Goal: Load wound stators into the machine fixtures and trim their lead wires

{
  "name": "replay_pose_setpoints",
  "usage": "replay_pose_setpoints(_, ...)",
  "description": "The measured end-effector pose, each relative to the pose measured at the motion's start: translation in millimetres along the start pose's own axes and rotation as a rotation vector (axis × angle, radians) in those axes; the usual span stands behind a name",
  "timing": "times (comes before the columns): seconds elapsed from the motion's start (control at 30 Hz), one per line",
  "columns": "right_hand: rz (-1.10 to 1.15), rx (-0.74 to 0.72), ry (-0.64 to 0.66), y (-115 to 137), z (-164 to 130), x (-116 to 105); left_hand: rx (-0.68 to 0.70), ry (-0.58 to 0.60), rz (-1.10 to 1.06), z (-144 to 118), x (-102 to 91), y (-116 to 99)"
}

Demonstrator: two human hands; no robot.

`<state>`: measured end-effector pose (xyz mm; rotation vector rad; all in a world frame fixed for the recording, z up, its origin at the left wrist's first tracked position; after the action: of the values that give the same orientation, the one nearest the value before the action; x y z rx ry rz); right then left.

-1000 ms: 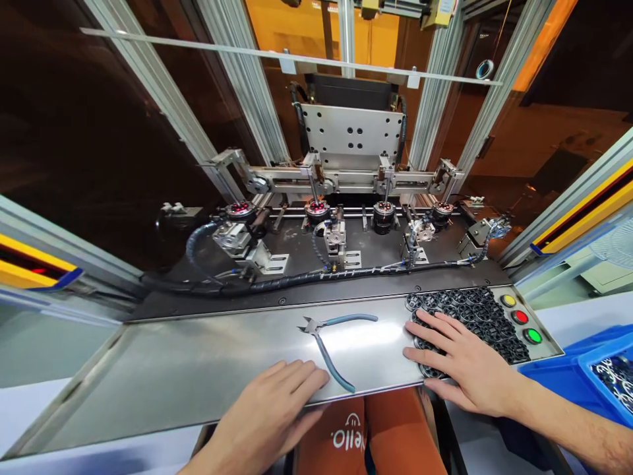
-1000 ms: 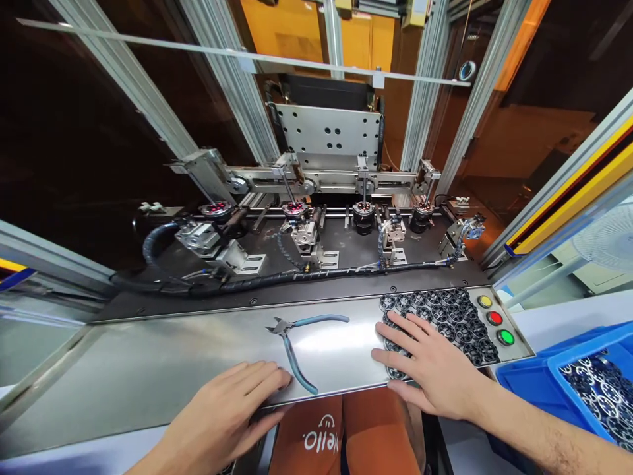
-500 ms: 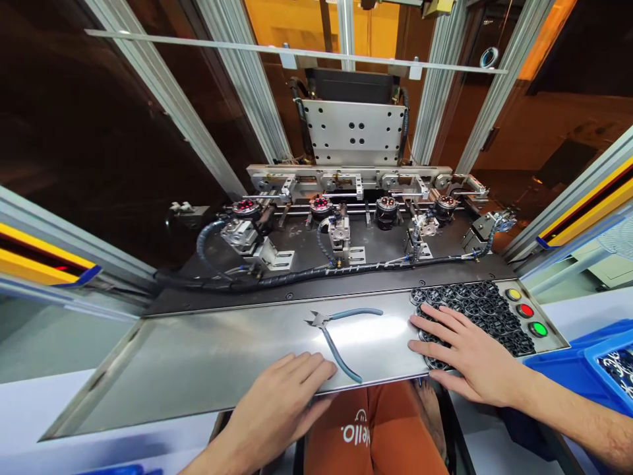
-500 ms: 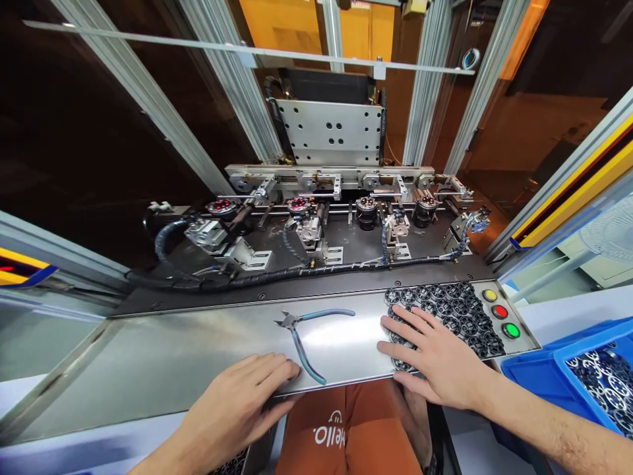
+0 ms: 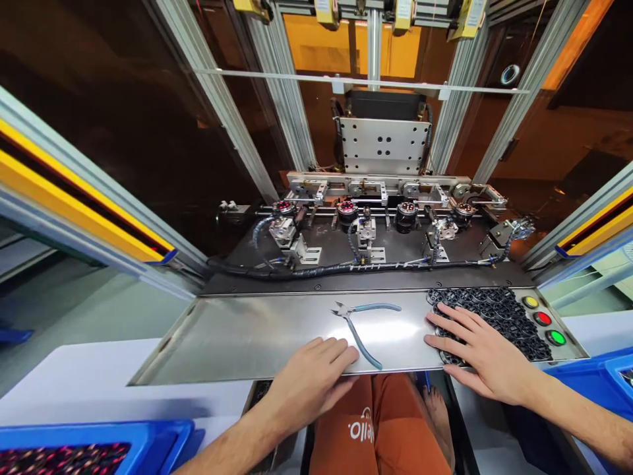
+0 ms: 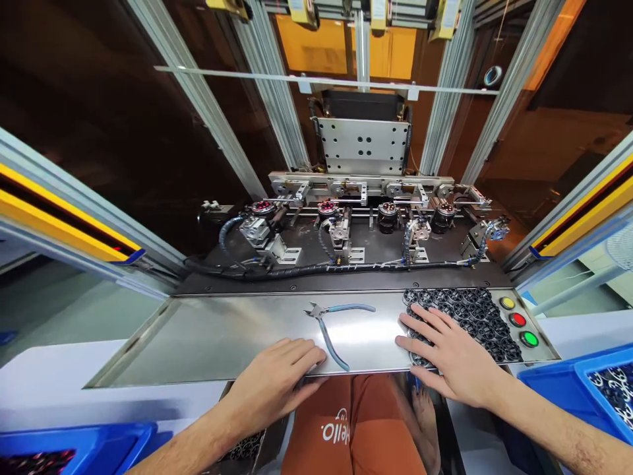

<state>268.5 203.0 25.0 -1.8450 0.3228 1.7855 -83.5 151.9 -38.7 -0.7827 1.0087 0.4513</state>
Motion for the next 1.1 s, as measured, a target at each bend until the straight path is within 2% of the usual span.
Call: replay_pose_setpoints(1.1, 0.024, 0.004, 0.029, 2.9, 2.6, -5.1, 0.003, -0.017, 0.004, -3.3, 3.0, 3.7)
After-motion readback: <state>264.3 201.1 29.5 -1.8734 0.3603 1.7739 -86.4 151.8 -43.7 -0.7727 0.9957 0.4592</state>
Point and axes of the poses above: each hand's wrist, its own z-axis towards the middle knuckle, its own x-axis out of the palm, y = z × x, the point moved 4 cm from there along z, towards the middle knuckle, and after that the axes turned 9 degrees about -z, right-handed, at the moved point
